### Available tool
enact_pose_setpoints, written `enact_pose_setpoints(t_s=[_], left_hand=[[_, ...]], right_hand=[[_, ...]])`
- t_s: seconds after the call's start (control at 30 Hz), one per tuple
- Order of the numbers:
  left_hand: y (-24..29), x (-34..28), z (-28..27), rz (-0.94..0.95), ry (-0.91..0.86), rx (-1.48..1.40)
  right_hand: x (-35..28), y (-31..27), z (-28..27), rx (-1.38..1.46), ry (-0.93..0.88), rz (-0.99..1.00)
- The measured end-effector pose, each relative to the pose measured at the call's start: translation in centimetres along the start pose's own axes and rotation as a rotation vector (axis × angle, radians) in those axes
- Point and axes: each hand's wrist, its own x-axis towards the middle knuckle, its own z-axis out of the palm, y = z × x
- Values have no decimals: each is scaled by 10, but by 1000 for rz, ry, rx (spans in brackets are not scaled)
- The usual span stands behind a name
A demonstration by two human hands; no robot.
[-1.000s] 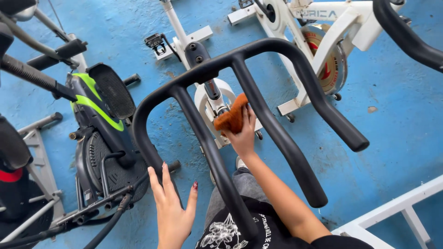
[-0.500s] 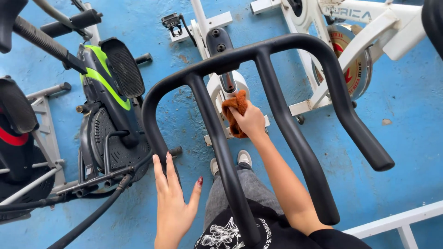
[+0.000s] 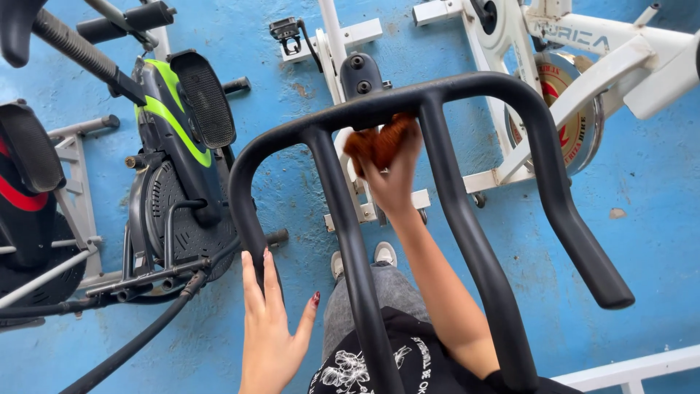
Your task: Wiping down handles, frames, and seats of various gym machines using a cloth.
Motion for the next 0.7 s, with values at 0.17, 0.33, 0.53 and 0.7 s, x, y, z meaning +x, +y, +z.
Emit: enact_pose_setpoints(t_s=[0.17, 0.33, 0.53, 0.7], left_hand=[[2, -1, -1, 13, 15, -37], [4, 1, -4, 6, 1, -48], [4, 2, -4, -43, -36, -26], [3, 0, -3, 1, -6, -27]], right_hand=[[-22, 84, 30, -518, -52, 229], [-36, 82, -5, -586, -298, 651], [11, 60, 36, -214, -45, 153], [-16, 86, 20, -364, -168, 426]])
